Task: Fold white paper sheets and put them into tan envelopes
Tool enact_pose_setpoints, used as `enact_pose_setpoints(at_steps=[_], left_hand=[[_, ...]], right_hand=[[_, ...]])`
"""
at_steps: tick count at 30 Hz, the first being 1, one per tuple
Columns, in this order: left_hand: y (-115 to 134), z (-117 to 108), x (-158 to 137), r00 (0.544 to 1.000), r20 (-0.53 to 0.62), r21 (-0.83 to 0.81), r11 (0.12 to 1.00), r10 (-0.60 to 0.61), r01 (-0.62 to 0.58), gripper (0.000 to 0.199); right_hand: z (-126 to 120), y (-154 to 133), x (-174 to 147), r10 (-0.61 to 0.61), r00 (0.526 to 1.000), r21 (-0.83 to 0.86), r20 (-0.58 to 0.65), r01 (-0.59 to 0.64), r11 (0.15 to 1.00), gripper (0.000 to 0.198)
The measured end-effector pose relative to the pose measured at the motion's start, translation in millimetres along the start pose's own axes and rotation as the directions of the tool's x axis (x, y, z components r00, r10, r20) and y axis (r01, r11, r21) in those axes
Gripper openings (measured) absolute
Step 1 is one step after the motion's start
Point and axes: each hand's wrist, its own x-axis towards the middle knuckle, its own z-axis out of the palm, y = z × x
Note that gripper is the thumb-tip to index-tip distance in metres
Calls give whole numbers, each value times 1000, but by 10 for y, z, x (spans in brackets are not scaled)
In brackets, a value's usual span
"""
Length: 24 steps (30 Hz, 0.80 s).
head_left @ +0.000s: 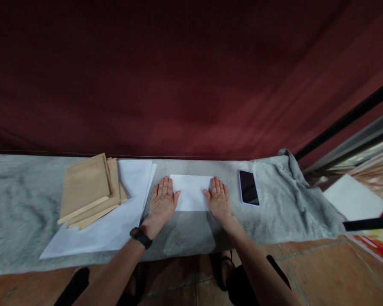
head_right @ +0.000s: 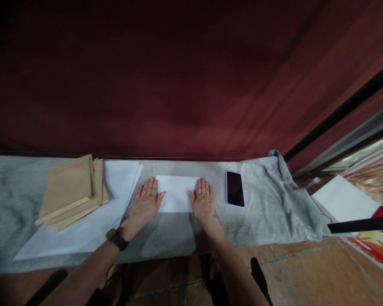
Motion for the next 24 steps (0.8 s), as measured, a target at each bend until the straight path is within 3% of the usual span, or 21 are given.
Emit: enact_pose_setpoints(at_steps=[14, 18, 21, 24], left_hand=[[-41, -71, -147, 998, -45, -67, 997, -47, 44, 63], [163, -122, -283, 997, -30, -232, 970, 70, -75, 63], [374, -143, -418, 982, -11, -401, 899, 191, -179, 60], [497, -121, -516, 972, 23, -461, 865, 235, -198, 58]], right_hand=[[-49, 72, -83, 72, 996, 40, -61, -70, 997, 71], [-194, -151, -152, -23, 999, 251, -47, 34, 967, 68], [-301, -394, -249, -135, 991, 461, 15, 113, 880, 63], [-324, -548, -343, -217, 973, 560, 74, 140, 817, 59]])
